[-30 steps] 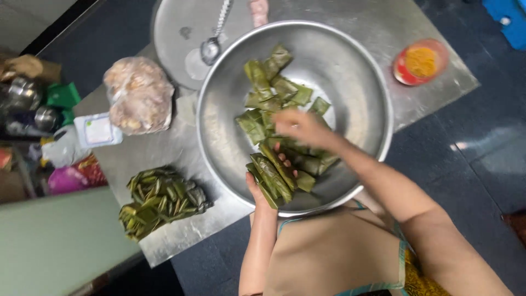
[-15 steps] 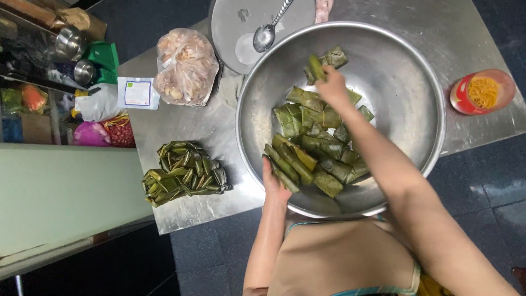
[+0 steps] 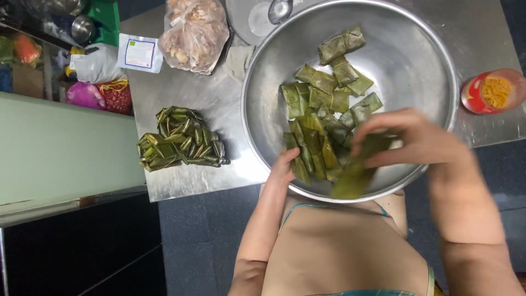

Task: Wrapping food items in leaves and organizing them into a large metal bowl.

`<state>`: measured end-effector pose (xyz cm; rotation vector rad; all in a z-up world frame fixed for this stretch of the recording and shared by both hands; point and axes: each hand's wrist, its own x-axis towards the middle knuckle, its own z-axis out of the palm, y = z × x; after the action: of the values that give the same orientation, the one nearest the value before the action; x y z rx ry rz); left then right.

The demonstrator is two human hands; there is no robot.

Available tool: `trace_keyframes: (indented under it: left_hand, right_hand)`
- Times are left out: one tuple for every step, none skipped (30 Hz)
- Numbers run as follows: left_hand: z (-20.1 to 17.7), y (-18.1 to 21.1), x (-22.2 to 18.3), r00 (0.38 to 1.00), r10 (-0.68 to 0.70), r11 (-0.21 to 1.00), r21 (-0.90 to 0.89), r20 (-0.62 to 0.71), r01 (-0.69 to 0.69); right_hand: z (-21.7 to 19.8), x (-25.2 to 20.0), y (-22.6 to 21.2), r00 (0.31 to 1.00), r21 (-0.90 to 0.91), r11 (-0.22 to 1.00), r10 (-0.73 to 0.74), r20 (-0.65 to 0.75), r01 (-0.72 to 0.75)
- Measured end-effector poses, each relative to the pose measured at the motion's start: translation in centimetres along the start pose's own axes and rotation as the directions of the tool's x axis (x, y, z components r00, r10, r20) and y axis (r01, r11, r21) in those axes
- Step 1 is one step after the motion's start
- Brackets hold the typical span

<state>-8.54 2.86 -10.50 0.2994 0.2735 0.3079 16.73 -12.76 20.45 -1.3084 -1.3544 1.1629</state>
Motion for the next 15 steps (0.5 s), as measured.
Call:
trace_keyframes:
  left_hand:
    - [0.6,-0.8,0.3,1.000,-0.005,1.000,0.004,0.003,0.005]
    - [1.0,-1.7,0.3,1.000,0.000,1.000,0.004,0.028,-0.001]
    - [1.5,-2.7,0.3,0.999,0.006,1.000,0.003,0.053,-0.006]
    - [0.8,-3.3,0.4,0.999,-0.009,1.000,0.002,0.053,0.009]
    - [0.1,-3.9,0.5,0.995,-0.038,0.999,-0.032,0.096,0.042]
    - [-0.6,-4.6,0.6,0.988,-0.061,0.995,-0.070,0.139,0.072]
    - [-1.8,-6.0,-0.2,0.988,-0.071,0.994,-0.075,0.138,0.082]
    - [-3.1,-7.2,-0.9,0.989,-0.100,0.991,-0.077,0.113,0.109]
    - [-4.3,-8.3,-1.5,0.988,-0.128,0.988,-0.080,0.087,0.135]
    - [-4.6,-9.0,-2.5,0.988,-0.133,0.987,-0.080,0.084,0.139]
    - [-4.9,-9.6,-3.4,0.977,-0.201,0.973,-0.104,0.070,0.207]
    - [-5.2,-10.2,-4.2,0.961,-0.269,0.953,-0.127,0.060,0.274]
    - [-4.7,-10.1,-5.1,0.960,-0.273,0.952,-0.125,0.059,0.279]
    - [-4.1,-10.1,-6.3,0.962,-0.265,0.963,-0.028,0.065,0.268]
    - [-3.6,-10.0,-7.5,0.963,-0.258,0.965,0.070,0.073,0.253]
  right_hand:
    - [1.5,1.4,0.6,1.000,0.000,1.000,-0.002,-0.007,0.002]
    - [3.2,2.6,1.3,0.997,-0.107,0.992,-0.069,-0.024,0.066]
    - [4.9,3.8,2.1,0.990,-0.215,0.969,-0.136,-0.035,0.126]
    - [5.3,4.3,3.4,0.990,-0.213,0.970,-0.129,-0.047,0.117]
    - [5.7,4.8,4.7,0.976,-0.320,0.934,-0.196,-0.097,0.156]
    - [6.0,5.4,6.1,0.956,-0.427,0.885,-0.263,-0.132,0.185]
    - [6.2,4.8,6.1,0.957,-0.426,0.888,-0.254,-0.139,0.174]
    - [6.3,4.5,6.1,0.972,-0.455,0.882,-0.199,-0.126,0.121]
    - [6.5,4.2,6.0,0.983,-0.484,0.872,-0.142,-0.116,0.069]
    - [6.4,3.8,5.4,0.983,-0.481,0.874,-0.139,-0.119,0.066]
    - [6.2,3.3,4.8,1.000,-0.310,0.951,0.005,-0.020,-0.011]
    - [5.9,3.0,4.1,0.987,-0.140,0.984,0.126,0.102,-0.111]
    - [6.7,2.6,5.0,0.987,-0.137,0.984,0.126,0.098,-0.112]
    - [7.7,2.1,5.8,0.981,-0.070,0.996,0.075,0.181,-0.064]
    - [8.6,1.6,6.7,0.966,0.001,1.000,0.018,0.260,-0.019]
